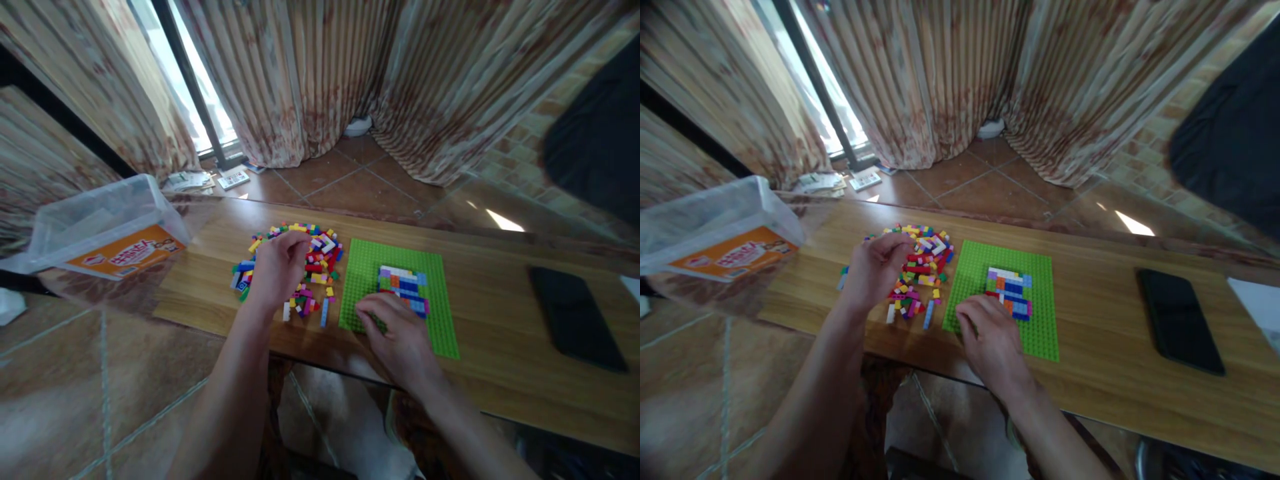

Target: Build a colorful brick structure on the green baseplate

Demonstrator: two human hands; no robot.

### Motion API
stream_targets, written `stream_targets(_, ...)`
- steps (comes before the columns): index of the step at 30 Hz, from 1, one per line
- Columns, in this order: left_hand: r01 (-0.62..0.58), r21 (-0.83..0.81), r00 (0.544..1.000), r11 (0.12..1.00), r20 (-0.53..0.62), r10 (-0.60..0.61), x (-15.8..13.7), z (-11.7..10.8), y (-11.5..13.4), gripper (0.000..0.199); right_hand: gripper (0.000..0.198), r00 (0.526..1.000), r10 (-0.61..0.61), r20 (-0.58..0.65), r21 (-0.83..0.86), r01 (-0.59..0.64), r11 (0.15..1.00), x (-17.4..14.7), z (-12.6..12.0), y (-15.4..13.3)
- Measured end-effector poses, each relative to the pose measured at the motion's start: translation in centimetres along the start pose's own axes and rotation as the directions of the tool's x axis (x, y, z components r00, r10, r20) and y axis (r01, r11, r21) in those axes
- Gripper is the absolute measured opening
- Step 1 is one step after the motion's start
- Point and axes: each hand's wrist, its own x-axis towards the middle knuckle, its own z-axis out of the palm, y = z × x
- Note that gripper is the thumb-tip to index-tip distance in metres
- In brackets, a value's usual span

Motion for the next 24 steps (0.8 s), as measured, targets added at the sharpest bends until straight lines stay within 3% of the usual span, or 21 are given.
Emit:
stream_targets(13, 0.019, 0.018, 0.999, 1.0, 0.036, -0.02, -0.3, -0.5, 0.2, 0.025, 0.024, 0.994, 0.004, 0.11, -0.187, 0.017, 0.982, 2.3, 3.9, -0.1)
stream_targets(24, 0.01, 0.089, 0.998, 0.996, 0.057, -0.015, -0.3, -1.0, 0.1, 0.024, 0.016, 0.973, 0.047, 0.225, -0.232, 0.006, 0.973, 3.9, 4.5, -0.7)
